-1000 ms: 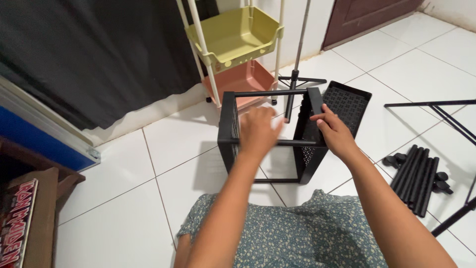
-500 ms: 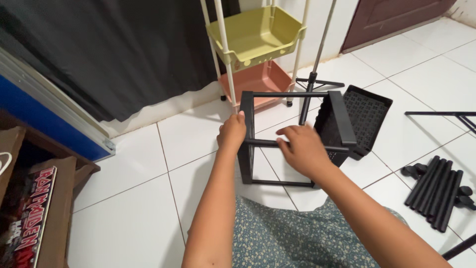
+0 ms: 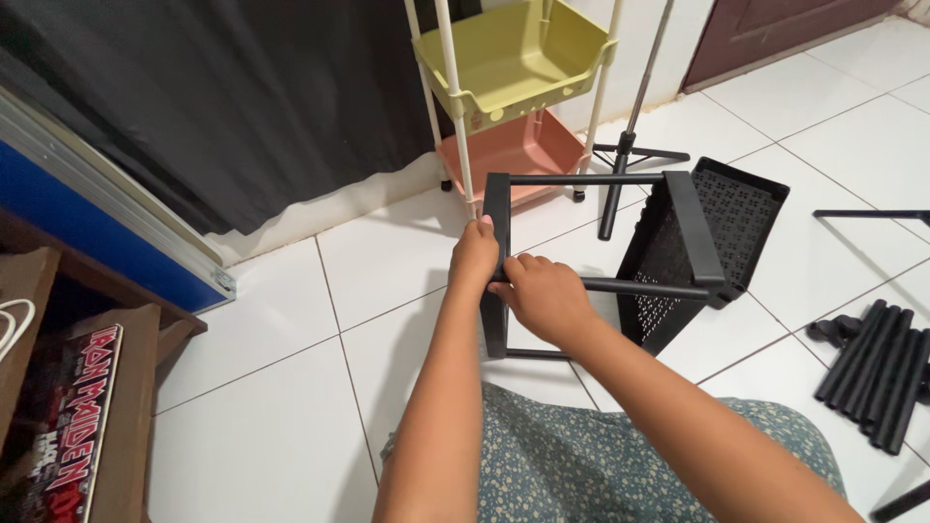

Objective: The person assembles a black metal shelving unit by connecting rods and perforated panels. They insert rods into the panel frames and secure them by hand, working on the floor.

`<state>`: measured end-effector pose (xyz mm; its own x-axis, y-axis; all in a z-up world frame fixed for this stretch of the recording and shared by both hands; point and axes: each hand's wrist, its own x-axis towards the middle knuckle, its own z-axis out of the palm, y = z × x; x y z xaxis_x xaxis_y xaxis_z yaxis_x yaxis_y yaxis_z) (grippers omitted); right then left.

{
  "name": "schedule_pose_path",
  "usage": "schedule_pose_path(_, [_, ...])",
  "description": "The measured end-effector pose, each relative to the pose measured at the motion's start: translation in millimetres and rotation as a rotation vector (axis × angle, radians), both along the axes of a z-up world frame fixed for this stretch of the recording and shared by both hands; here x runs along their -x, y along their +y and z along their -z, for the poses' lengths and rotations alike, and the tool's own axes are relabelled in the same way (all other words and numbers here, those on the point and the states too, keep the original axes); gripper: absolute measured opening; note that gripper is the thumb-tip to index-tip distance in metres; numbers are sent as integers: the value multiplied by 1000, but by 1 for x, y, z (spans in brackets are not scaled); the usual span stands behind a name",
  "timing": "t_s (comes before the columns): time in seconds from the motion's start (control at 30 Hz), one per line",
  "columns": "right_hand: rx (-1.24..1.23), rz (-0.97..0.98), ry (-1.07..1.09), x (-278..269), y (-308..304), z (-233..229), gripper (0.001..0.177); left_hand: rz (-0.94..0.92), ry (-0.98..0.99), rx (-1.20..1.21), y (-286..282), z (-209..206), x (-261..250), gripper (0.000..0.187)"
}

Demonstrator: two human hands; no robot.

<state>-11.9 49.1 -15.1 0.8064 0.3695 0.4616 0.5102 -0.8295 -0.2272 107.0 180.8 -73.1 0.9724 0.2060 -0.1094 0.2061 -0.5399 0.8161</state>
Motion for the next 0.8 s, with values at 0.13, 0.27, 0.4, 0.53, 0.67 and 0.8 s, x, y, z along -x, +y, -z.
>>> schedule_pose_path(0.13, [3,-15,94,-4,-7,-2,36,1,17,-5,0,-10,9,56])
schedule_pose_path(0.27, [40,-17,124,-6,-12,-4,40,12,-6,-10,-2,-15,12,55])
schedule_pose_path(0.4, [50,-12,97,-5,-12,-7,41,13,40,-42,-3,-19,15,55])
schedule_pose_path(0.53, [78,-28,90,-6,-13,-13,41,18,21,-63,-2,-22,19,55])
schedule_pose_path(0.67, [104,-24,103,-7,-14,-19,41,17,18,-66,-3,-25,20,55])
schedule_pose_path(0.8, [135,-28,129,-7,-14,-23,43,17,40,-80,-4,-29,27,55])
